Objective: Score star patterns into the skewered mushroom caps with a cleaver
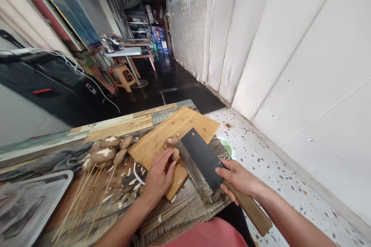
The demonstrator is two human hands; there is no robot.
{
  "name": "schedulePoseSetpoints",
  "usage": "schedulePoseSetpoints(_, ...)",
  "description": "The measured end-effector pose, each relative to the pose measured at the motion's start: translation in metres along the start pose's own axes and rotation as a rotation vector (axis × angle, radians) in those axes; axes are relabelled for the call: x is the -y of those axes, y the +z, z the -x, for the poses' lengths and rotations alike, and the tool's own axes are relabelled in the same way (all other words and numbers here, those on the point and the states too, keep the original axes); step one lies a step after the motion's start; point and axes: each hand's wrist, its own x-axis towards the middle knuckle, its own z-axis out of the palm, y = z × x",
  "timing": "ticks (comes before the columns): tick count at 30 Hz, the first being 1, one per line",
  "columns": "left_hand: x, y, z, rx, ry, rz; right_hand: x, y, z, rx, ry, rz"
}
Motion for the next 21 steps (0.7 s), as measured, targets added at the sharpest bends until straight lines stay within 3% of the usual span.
schedulePoseSetpoints(4,0.000,0.000,-0.001,0.006,-0.001,0.007,-0.006,-0.004,0.002,0.059,-0.038,-0.018)
schedulePoseSetpoints(9,0.001,-0.002,-0.004,0.023,-0.039,0.014,-0.014,0.001,-0.008,-0.010,0.106,-0.191)
schedulePoseSetpoints(14,0.001,-0.018,-0.010,-0.094,-0.176,-0.002,-0.017,0.002,-0.006,-0.056,0.121,-0.223)
schedulePoseSetpoints(17,-0.005,-0.024,-0.014,-0.096,-0.294,0.130,-0.020,0.004,0.007,-0.125,0.141,-0.174)
schedulePoseSetpoints(21,-0.015,-0.021,-0.018,0.053,-0.531,0.455,-0.024,0.012,0.022,0.011,0.119,-0.133)
